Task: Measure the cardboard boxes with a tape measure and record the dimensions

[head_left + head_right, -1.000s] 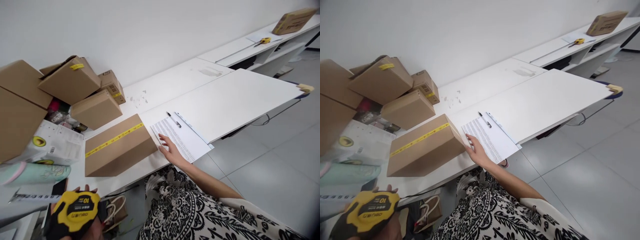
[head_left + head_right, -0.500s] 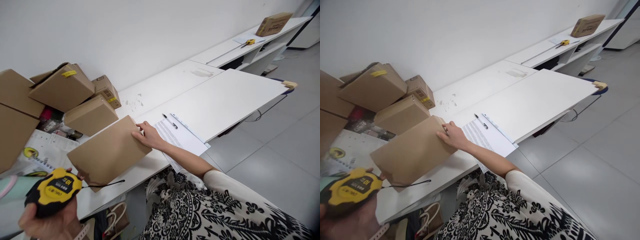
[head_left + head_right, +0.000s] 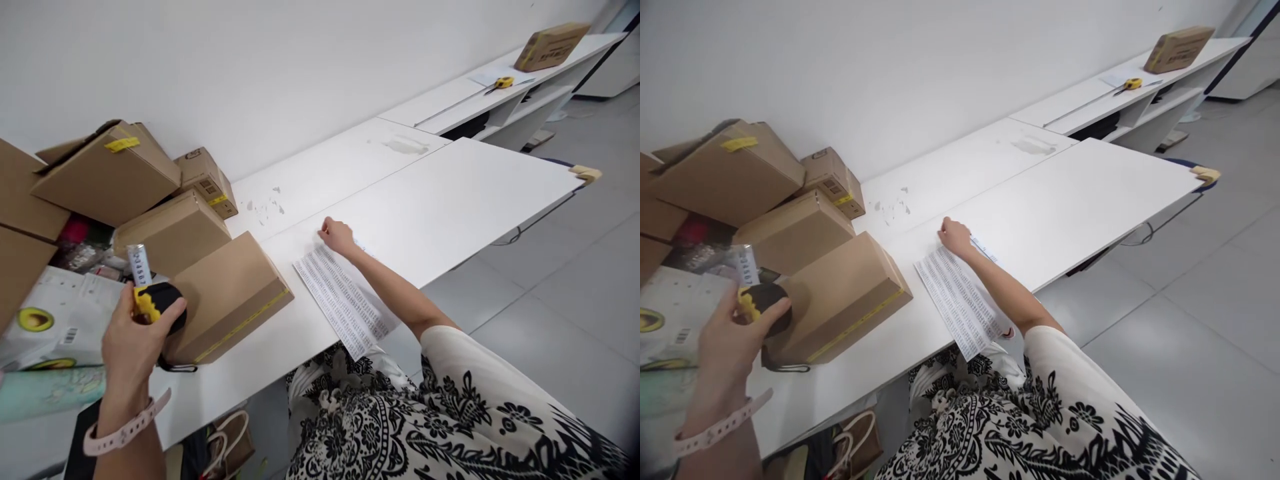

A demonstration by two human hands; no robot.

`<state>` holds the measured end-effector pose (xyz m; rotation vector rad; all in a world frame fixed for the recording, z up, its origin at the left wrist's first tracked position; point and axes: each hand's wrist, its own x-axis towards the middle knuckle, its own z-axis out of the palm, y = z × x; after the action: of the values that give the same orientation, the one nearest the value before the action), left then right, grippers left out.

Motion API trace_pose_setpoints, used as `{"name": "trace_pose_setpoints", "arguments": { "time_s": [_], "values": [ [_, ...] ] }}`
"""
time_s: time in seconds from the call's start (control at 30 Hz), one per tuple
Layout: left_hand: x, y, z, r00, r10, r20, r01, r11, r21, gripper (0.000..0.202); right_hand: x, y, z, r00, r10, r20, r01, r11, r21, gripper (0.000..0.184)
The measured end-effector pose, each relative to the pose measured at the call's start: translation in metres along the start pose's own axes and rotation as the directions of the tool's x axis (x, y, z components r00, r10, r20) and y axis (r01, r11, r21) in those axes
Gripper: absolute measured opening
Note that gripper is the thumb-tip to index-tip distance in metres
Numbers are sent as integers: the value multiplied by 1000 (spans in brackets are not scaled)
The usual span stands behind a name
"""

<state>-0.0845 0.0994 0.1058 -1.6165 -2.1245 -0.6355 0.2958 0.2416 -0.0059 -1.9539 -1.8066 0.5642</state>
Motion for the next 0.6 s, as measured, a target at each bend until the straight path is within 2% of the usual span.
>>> {"name": "trace_pose_setpoints", "arguments": {
  "time_s": [0.07, 0.1, 0.17, 0.27, 0.33, 0.37, 0.43, 0.47, 0.5, 0.53, 0.57, 0.6],
  "values": [
    [4, 22, -6, 980, -30, 195, -6, 984, 181, 94, 10, 23, 1, 999, 32, 29, -30, 996, -83, 21],
    [5, 32, -7, 962, -49, 267, -11, 975, 220, 98, 14, 30, 4, 998, 32, 54, -27, 995, -98, 22],
    [9, 45, -5, 936, -45, 350, -44, 969, 242, 99, 18, 38, 11, 995, 14, 102, -3, 994, -106, 25],
    [13, 47, 2, 917, -12, 399, -85, 971, 224, 90, 22, 43, 20, 987, -36, 159, 49, 996, -78, 20],
    [12, 44, 4, 924, 34, 381, -122, 970, 208, 82, 24, 47, 18, 979, -86, 187, 96, 994, -45, 19],
    [9, 45, 4, 942, 69, 329, -138, 972, 192, 78, 25, 50, 15, 973, -113, 200, 116, 993, -4, 20],
    [-5, 57, 3, 969, 194, 156, -210, 973, 92, 73, 27, 58, 5, 959, -169, 226, 110, 962, 252, 25],
    [-15, 70, 5, 966, 258, 30, -258, 966, 9, 72, 27, 63, 0, 950, -204, 237, 77, 887, 455, 26],
    [-27, 86, 9, 937, 346, -39, -349, 931, -110, 69, 28, 66, -5, 939, -245, 241, 28, 753, 657, 27],
    [-41, 106, 16, 901, 396, -178, -430, 872, -232, 63, 29, 69, -8, 931, -282, 233, -26, 583, 812, 27],
    [-56, 129, 27, 871, 442, -213, -489, 811, -320, 55, 29, 70, -10, 924, -314, 220, -68, 430, 900, 29],
    [-71, 153, 40, 838, 504, -208, -543, 736, -404, 46, 29, 70, -10, 917, -340, 207, -86, 338, 937, 33]
  ]
}}
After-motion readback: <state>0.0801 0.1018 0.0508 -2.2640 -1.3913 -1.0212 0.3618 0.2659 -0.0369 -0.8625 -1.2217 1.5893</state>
